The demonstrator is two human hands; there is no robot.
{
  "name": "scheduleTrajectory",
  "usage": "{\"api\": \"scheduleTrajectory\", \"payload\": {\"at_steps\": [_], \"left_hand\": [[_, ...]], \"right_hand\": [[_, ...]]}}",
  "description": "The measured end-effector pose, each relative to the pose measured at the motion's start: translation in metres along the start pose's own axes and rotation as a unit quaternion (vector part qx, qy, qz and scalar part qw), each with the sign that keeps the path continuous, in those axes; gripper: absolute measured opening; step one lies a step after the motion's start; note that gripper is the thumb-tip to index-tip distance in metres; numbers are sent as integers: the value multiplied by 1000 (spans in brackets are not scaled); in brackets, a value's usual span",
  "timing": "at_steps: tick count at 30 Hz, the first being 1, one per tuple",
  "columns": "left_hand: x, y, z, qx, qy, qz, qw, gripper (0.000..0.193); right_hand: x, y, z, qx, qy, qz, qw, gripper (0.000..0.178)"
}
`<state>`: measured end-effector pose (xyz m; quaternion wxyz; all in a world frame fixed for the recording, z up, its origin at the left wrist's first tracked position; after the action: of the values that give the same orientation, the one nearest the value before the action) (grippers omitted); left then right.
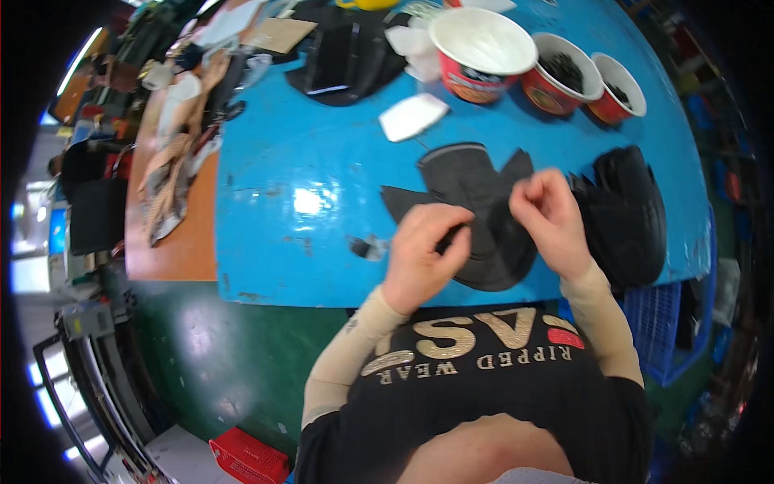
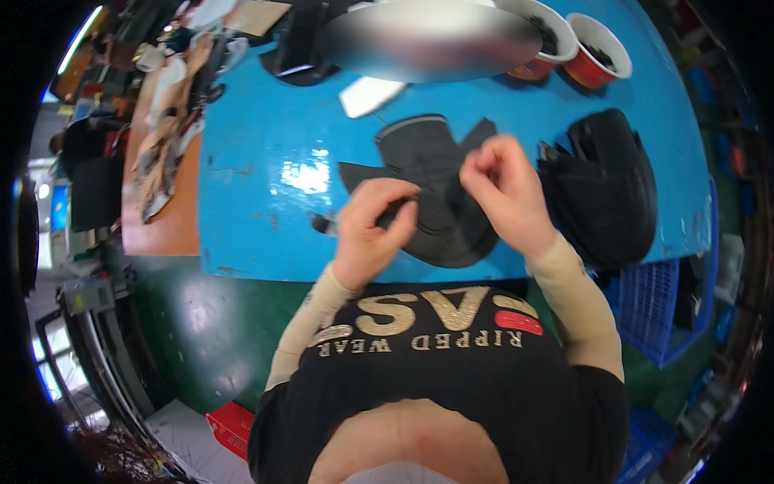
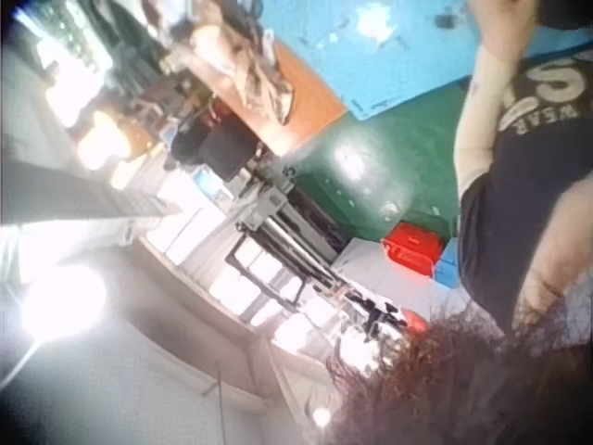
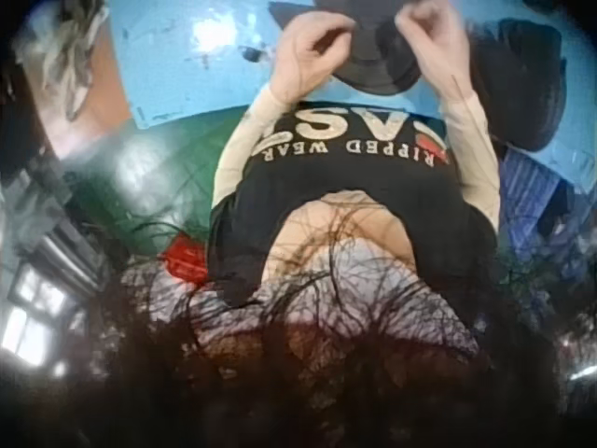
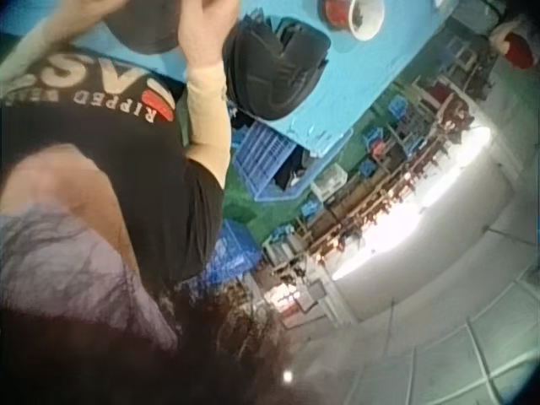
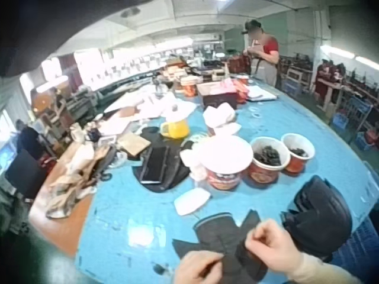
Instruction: The person attaches small plastic clips to a shoe upper component by hand.
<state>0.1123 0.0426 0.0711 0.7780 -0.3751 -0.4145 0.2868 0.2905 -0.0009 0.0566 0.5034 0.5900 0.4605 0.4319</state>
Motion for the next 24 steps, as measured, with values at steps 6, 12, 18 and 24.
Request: {"api": "scheduleTrajectory", "payload": {"at_steps": [6,12,18,24], "left_hand": [[-1,2,-6,91,29,-62,994,25],[-8,0,-3,168,39,-72,982,28],[-4,-2,-2,196,59,-82,975,28],[4,-4,-7,228,96,-82,965,27]], "right_hand": [[28,0,9,-351,-5,119,929,17],[26,1,-9,-430,81,170,883,17],[28,-2,-9,-423,82,169,886,17],[27,-3,-11,-459,79,205,861,16]]}}
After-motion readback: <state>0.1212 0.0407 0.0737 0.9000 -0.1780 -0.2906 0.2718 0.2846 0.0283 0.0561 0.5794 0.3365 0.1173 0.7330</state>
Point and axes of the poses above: each hand's wrist, its own x-axis towards the middle knuckle, its own z-axis out of the back of the hand, y = z × x, the point moved 7 cm from there along x, towards the middle knuckle, and after that the axes turned 1 degree about y, right-handed, at the moved point
